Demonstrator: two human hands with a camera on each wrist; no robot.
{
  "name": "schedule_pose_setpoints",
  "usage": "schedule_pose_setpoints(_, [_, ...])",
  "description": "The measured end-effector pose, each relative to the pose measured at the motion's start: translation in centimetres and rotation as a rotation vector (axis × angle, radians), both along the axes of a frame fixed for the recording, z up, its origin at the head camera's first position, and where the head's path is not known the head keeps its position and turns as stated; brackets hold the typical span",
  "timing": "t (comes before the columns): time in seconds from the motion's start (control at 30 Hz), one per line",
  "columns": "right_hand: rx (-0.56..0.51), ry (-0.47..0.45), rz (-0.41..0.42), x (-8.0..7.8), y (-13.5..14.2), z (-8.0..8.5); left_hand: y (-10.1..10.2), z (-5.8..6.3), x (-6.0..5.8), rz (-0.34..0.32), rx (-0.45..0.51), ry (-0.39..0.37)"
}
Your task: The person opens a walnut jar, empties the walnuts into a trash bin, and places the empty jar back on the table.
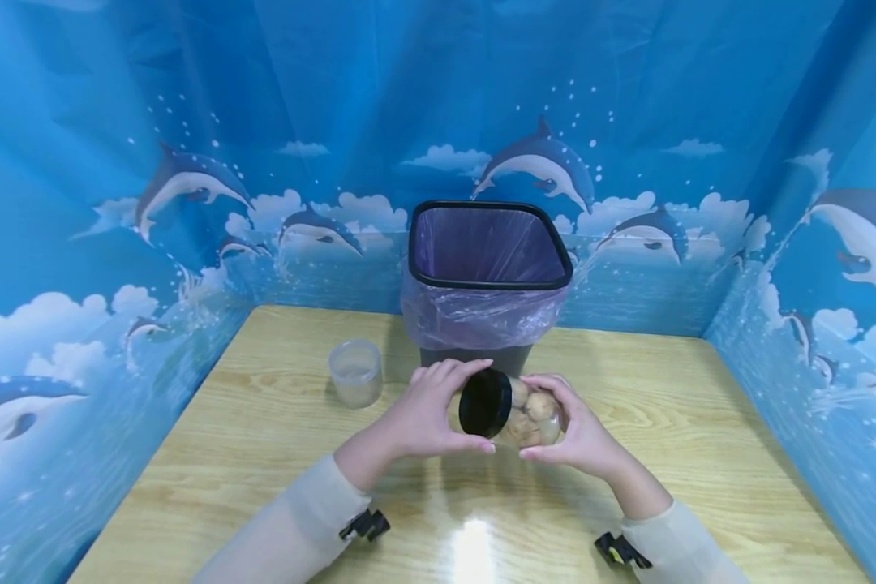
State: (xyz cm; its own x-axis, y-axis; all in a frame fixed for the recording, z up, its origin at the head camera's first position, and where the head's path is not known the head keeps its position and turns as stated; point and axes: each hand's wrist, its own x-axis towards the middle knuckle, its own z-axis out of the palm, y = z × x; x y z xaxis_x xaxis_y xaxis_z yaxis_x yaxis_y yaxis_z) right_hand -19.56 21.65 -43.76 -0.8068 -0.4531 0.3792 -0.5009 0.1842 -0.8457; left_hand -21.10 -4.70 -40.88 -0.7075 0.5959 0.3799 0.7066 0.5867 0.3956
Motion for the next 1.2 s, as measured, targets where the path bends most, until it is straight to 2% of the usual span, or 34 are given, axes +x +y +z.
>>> schedule_pose_setpoints(0.13, [-0.008,0.016,0.002,0.5,-0.4,0.9,0.1,-0.2,0.1,0.026,0.003,0.010])
schedule_pose_setpoints(0.27, [-0.016,0.033,0.008,1.0,-0.9,1.6,0.3,-0.3,0.5,0.068,0.019,-0.023])
schedule_pose_setpoints(0.53, [-0.006,0.006,0.004,0.9,-1.1,1.7,0.5,0.2,1.3,0.173,0.022,-0.087])
schedule_pose_setpoints(0.8, [0.012,0.015,-0.001,1.1,-1.4,1.9,0.4,0.5,1.6,0.204,0.013,-0.125])
schedule_pose_setpoints(0.93, [0.018,0.014,-0.005,1.2,-1.4,2.2,0.1,0.4,1.5,0.172,0.005,-0.100])
schedule_pose_setpoints(1.03, [0.018,0.028,-0.002,0.8,-1.1,1.6,-0.3,0.4,1.0,0.110,-0.016,-0.064])
schedule_pose_setpoints(1.2, [0.016,0.040,0.013,0.8,-1.1,1.7,-0.8,0.3,0.2,-0.003,-0.046,0.000])
